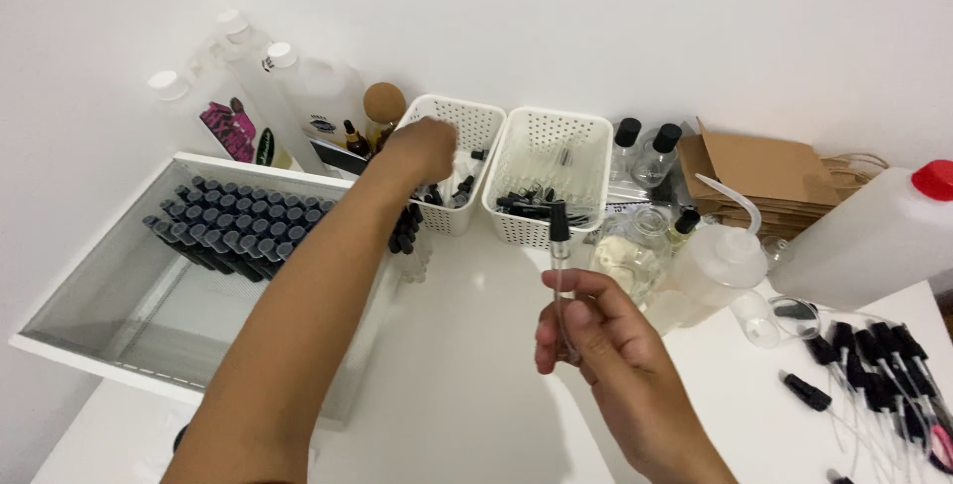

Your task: Assembling small perfume bottles by attaching sprayers and caps to vials

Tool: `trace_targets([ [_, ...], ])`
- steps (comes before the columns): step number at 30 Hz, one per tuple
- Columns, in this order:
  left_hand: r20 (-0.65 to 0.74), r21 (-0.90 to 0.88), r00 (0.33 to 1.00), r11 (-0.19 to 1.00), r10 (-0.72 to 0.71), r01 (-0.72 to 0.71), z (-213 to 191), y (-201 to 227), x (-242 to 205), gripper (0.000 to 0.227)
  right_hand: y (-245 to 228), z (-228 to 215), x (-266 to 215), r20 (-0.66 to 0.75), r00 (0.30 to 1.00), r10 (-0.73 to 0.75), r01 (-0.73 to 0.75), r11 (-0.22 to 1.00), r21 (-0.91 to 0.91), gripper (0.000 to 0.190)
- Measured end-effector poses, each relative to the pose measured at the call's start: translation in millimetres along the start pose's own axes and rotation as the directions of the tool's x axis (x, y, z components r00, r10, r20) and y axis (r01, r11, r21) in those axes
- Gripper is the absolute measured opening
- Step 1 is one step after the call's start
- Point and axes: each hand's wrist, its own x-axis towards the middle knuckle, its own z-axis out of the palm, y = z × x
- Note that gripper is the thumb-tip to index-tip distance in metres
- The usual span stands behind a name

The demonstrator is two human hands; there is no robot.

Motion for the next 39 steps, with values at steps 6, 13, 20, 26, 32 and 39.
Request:
trace_targets([
  [6,0.106,0.104,0.994,0.994,-0.04,0.029,61,-47,70,0.04,0,0,2,0.019,1.0,0.003,-0.001,0.99,-0.138,0.037],
  [13,0.133,0.178,0.99,0.984,-0.04,0.016,82,-58,111,0.041,-1,-9,9,0.007,0.999,0.038,-0.036,0.99,-0.139,0.039],
  [20,0.23,0.293,0.964,0.954,-0.129,0.058,78,-42,110,0.039,-1,-9,10,-0.014,1.0,0.022,-0.024,0.99,-0.141,0.036],
  [26,0.222,0.283,0.96,0.954,-0.169,0.103,79,-40,123,0.045,3,-9,12,0.002,1.0,0.011,-0.011,0.99,-0.142,0.037],
  [32,0.217,0.301,0.967,0.951,-0.137,0.068,76,-44,125,0.04,3,-9,12,0.002,0.999,0.034,-0.034,0.986,-0.161,0.036],
  [39,0.181,0.344,0.983,0.938,-0.036,-0.029,73,-45,115,0.036,0,-6,10,0.007,0.998,0.063,-0.061,0.983,-0.172,0.037],
])
